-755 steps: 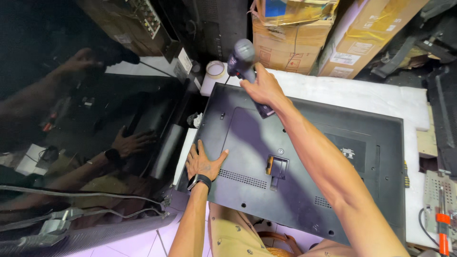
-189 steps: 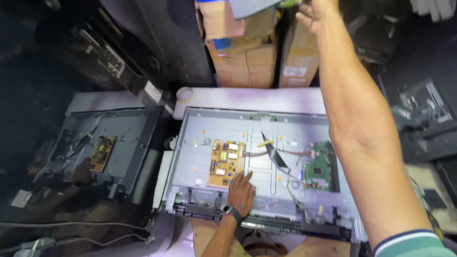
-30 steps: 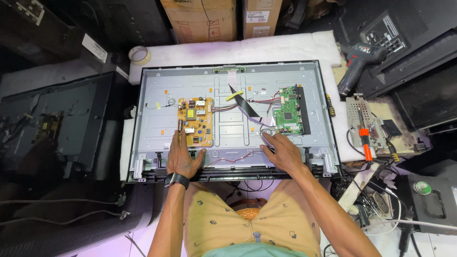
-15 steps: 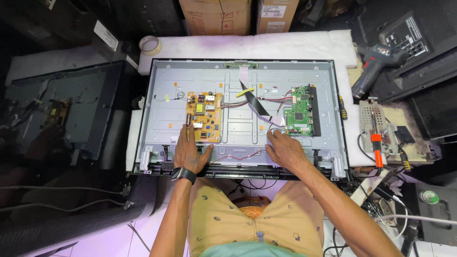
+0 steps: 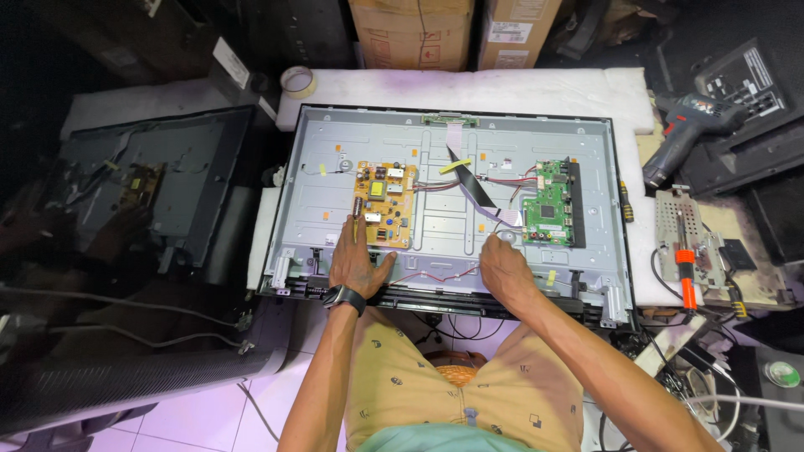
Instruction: The person uses a power drill to remove screws from the back cover of a television. They then lift off the cover to reveal the internal circuit boards and wiring, and proceed to disconnect cables from the mainboard.
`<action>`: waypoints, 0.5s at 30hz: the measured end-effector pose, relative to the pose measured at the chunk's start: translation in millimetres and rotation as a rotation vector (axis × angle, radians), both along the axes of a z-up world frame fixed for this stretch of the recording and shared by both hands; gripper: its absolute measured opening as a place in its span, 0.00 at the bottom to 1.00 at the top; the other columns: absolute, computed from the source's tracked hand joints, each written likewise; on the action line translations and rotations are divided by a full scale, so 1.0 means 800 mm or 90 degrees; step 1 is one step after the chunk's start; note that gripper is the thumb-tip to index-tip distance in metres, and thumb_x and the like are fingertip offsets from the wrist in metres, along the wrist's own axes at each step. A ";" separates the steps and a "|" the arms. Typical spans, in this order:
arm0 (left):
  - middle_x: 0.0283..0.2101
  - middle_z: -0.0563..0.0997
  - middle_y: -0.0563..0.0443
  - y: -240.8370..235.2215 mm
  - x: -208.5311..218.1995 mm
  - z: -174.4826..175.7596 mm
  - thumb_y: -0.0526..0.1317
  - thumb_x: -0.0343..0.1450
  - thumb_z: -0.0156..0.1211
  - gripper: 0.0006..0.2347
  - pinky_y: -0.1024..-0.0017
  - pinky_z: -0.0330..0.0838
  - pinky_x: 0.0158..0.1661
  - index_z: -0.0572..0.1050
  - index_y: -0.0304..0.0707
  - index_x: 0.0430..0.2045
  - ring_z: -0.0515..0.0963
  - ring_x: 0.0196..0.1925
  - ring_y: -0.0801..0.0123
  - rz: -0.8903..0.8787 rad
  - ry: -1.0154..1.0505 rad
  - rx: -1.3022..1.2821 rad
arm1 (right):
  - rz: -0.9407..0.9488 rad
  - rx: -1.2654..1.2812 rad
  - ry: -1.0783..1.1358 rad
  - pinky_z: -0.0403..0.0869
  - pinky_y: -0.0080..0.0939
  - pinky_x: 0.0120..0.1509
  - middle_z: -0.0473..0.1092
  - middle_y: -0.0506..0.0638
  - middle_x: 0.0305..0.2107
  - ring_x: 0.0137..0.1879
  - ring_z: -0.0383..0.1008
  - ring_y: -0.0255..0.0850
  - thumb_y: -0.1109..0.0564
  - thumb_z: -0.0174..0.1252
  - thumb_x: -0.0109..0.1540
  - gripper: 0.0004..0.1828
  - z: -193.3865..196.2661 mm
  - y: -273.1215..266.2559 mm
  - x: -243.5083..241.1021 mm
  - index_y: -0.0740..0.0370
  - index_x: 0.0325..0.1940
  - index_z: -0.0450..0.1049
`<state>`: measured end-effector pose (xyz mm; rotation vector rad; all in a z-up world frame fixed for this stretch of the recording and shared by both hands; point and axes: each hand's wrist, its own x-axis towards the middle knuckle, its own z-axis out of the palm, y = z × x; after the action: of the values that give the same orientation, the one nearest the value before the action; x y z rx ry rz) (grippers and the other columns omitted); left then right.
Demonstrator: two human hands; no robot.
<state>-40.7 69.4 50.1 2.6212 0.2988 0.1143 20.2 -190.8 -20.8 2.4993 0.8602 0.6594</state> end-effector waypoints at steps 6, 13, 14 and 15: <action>0.62 0.52 0.35 0.002 -0.001 -0.001 0.52 0.60 0.55 0.35 0.58 0.52 0.59 0.51 0.34 0.58 0.53 0.64 0.48 -0.012 -0.001 -0.008 | -0.010 0.089 0.027 0.71 0.33 0.27 0.62 0.52 0.29 0.35 0.67 0.42 0.47 0.45 0.55 0.27 0.061 -0.003 -0.036 0.69 0.50 0.65; 0.59 0.55 0.31 0.002 -0.002 -0.007 0.50 0.59 0.58 0.40 0.59 0.48 0.61 0.43 0.27 0.59 0.55 0.63 0.47 0.041 -0.017 -0.046 | -0.026 0.381 0.225 0.72 0.40 0.36 0.62 0.54 0.35 0.40 0.67 0.48 0.48 0.51 0.55 0.25 0.065 -0.013 -0.040 0.65 0.52 0.67; 0.57 0.59 0.29 0.001 -0.003 -0.009 0.50 0.58 0.59 0.43 0.59 0.46 0.61 0.41 0.25 0.59 0.56 0.62 0.47 0.060 -0.032 -0.044 | -0.048 0.429 0.253 0.72 0.40 0.39 0.62 0.53 0.36 0.42 0.67 0.48 0.48 0.52 0.56 0.24 0.065 -0.015 -0.042 0.62 0.52 0.67; 0.57 0.59 0.29 0.000 -0.003 -0.006 0.50 0.58 0.59 0.43 0.59 0.46 0.61 0.41 0.25 0.59 0.56 0.62 0.47 0.062 -0.033 -0.043 | -0.046 0.429 0.253 0.72 0.40 0.39 0.62 0.53 0.36 0.42 0.67 0.48 0.48 0.52 0.56 0.24 0.066 -0.015 -0.041 0.62 0.52 0.67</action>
<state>-42.8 69.8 45.6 2.5322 0.4054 0.2007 -13.0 -202.8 31.7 3.3331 0.7561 0.4872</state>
